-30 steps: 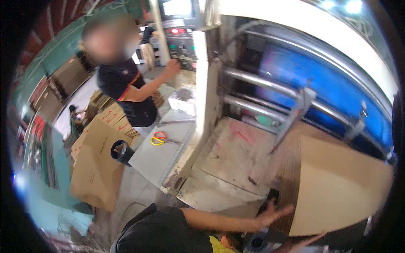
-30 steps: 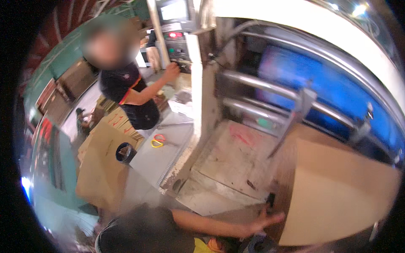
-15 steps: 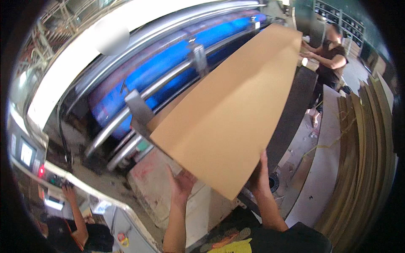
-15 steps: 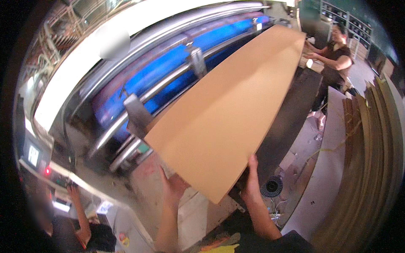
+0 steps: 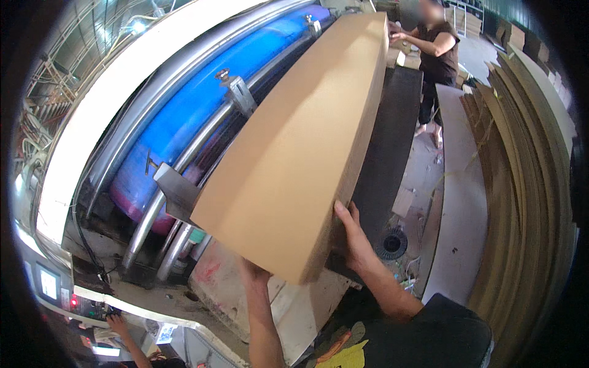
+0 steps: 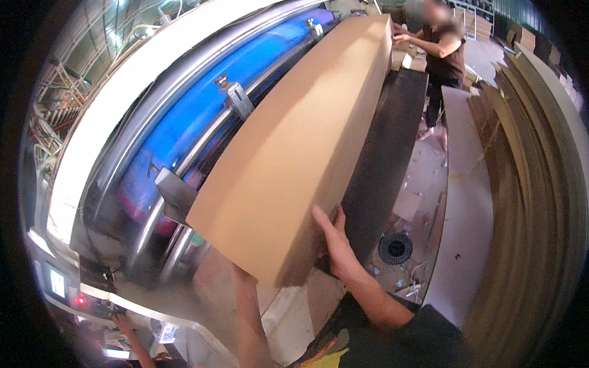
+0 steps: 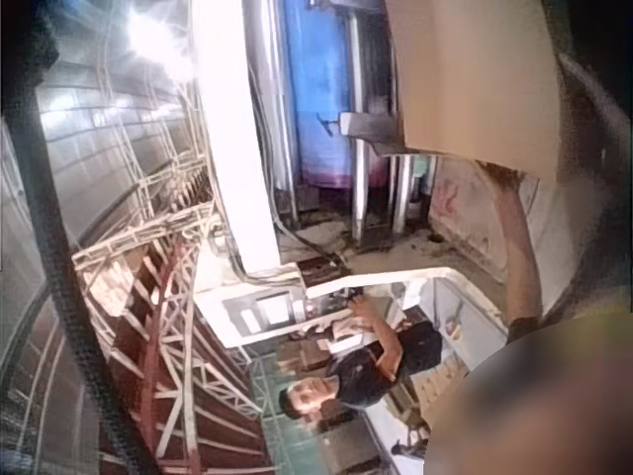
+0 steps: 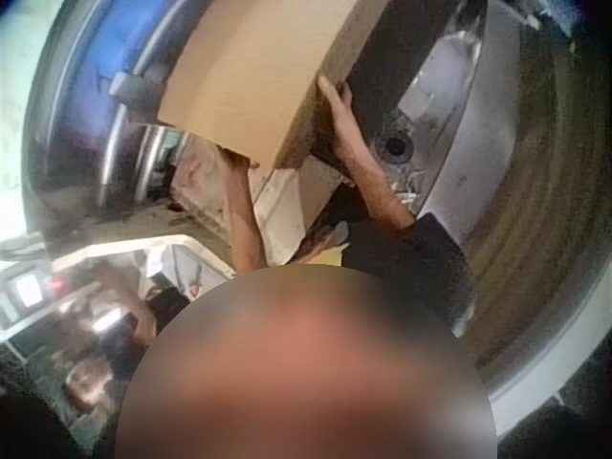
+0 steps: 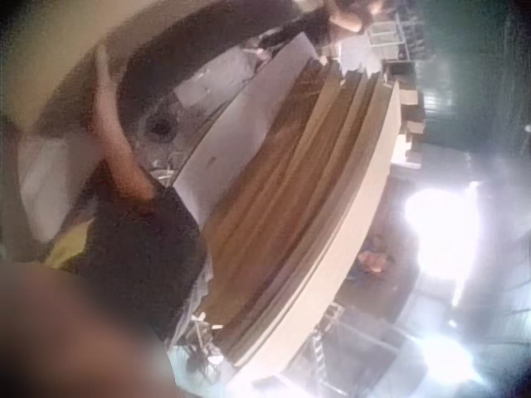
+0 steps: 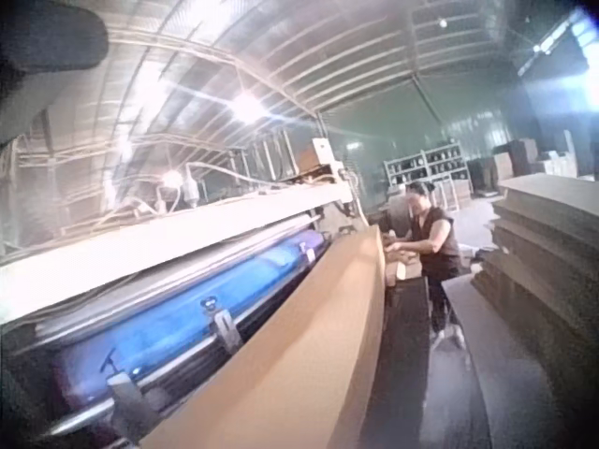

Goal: The person repeatedly picks up flat cardboard sheets and feeds them into a large industrial machine. They align each sheet with the rollers and push it through, then retrieve the processed sheet and stack it nearby.

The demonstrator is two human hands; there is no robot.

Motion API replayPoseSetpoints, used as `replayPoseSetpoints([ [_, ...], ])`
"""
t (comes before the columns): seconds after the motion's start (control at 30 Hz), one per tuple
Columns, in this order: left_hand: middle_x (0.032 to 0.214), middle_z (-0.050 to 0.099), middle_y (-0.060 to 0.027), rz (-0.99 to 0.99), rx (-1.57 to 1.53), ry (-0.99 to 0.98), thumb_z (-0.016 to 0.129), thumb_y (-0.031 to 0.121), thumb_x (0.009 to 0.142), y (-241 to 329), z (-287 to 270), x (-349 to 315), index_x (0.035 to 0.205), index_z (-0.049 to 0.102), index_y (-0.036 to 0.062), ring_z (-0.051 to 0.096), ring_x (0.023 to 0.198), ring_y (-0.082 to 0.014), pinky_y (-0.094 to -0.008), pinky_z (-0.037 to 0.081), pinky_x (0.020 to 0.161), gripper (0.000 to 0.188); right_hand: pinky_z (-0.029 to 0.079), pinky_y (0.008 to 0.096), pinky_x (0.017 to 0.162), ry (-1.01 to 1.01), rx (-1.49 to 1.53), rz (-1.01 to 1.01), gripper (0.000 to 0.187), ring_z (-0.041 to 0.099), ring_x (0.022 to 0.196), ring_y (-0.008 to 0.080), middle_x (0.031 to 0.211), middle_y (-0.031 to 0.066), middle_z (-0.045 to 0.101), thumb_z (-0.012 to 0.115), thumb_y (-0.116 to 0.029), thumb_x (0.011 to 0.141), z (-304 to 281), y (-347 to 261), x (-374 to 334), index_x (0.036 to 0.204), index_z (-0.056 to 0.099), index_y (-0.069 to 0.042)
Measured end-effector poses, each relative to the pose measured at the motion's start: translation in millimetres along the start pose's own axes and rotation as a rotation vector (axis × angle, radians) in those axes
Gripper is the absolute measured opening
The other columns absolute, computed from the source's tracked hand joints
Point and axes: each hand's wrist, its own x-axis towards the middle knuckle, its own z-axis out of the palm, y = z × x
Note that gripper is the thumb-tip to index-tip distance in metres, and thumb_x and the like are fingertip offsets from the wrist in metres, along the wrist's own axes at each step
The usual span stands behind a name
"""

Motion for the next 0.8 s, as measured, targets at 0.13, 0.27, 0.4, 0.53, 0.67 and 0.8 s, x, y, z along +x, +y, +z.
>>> replayPoseSetpoints([
  [0.13, 0.138, 0.059, -0.01, 0.003, -0.071, -0.029, 0.05, 0.051, 0.101, 10.1, -13.0, 3.7, 0.142, 0.05, 0.0058, 0.061, 0.12, -0.0287, -0.0466, 0.053, 0.096, 0.061, 0.024, 0.0717, 0.108, -0.042, 0.017, -0.06, 0.127, 0.022, 0.149, 0.04, 0.163, 0.0219, 0.016, 0.068, -0.075, 0.078, 9.5, 2.1, -8.8, 0.161, -0.007, -0.013],
  [0.27, 0.136, 0.062, -0.01, -0.013, -0.083, -0.027, 0.051, 0.059, 0.099, 6.7, -11.8, -2.3, 0.14, 0.052, 0.0044, 0.061, 0.121, -0.028, -0.0445, 0.053, 0.097, 0.068, 0.026, 0.0717, 0.107, -0.011, -0.002, 0.008, 0.125, 0.021, 0.148, 0.0412, 0.164, 0.0207, 0.014, 0.067, -0.075, 0.079, 1.0, 21.6, -11.4, 0.162, -0.008, -0.019],
  [0.4, 0.134, 0.064, -0.0096, 0.107, -0.035, -0.091, 0.052, 0.07, 0.094, -9.8, 1.3, -29.0, 0.139, 0.054, 0.0036, 0.061, 0.122, -0.0273, -0.0422, 0.051, 0.1, 0.08, 0.03, 0.0692, 0.106, -0.025, 0.065, 0.001, 0.116, 0.024, 0.147, 0.04, 0.162, 0.0175, 0.02, 0.066, -0.073, 0.081, -29.9, 32.9, -19.6, 0.162, -0.001, -0.024],
  [0.53, 0.139, 0.061, -0.0079, -0.08, -0.286, -0.013, 0.051, 0.073, 0.093, -25.6, 14.1, -51.0, 0.143, 0.05, 0.0043, 0.061, 0.121, -0.0253, -0.04, 0.052, 0.099, 0.085, 0.033, 0.058, 0.11, 0.061, 0.022, -0.03, 0.097, 0.032, 0.143, 0.0337, 0.159, 0.0148, 0.029, 0.057, -0.071, 0.089, -71.8, 30.8, -43.2, 0.161, 0.015, -0.022],
  [0.67, 0.146, 0.054, -0.0066, -0.013, -0.08, -0.066, 0.049, 0.077, 0.09, -39.7, 16.3, -50.6, 0.149, 0.042, 0.0087, 0.056, 0.127, -0.0238, -0.0401, 0.05, 0.101, 0.091, 0.033, 0.0532, 0.113, 0.083, 0.013, -0.095, 0.092, 0.04, 0.139, 0.0322, 0.153, 0.0171, 0.04, 0.056, -0.071, 0.088, -107.0, 37.0, -73.0, 0.156, 0.03, -0.016],
  [0.8, 0.152, 0.047, -0.0064, 0.002, 0.367, -0.171, 0.047, 0.079, 0.09, -58.7, -6.2, -68.4, 0.153, 0.037, 0.0128, 0.048, 0.136, -0.024, -0.0427, 0.044, 0.109, 0.092, 0.036, 0.05, 0.112, 0.18, 0.045, -0.099, 0.092, 0.046, 0.136, 0.0314, 0.149, 0.0172, 0.047, 0.059, -0.069, 0.086, -132.9, 48.9, -96.5, 0.151, 0.038, -0.006],
])
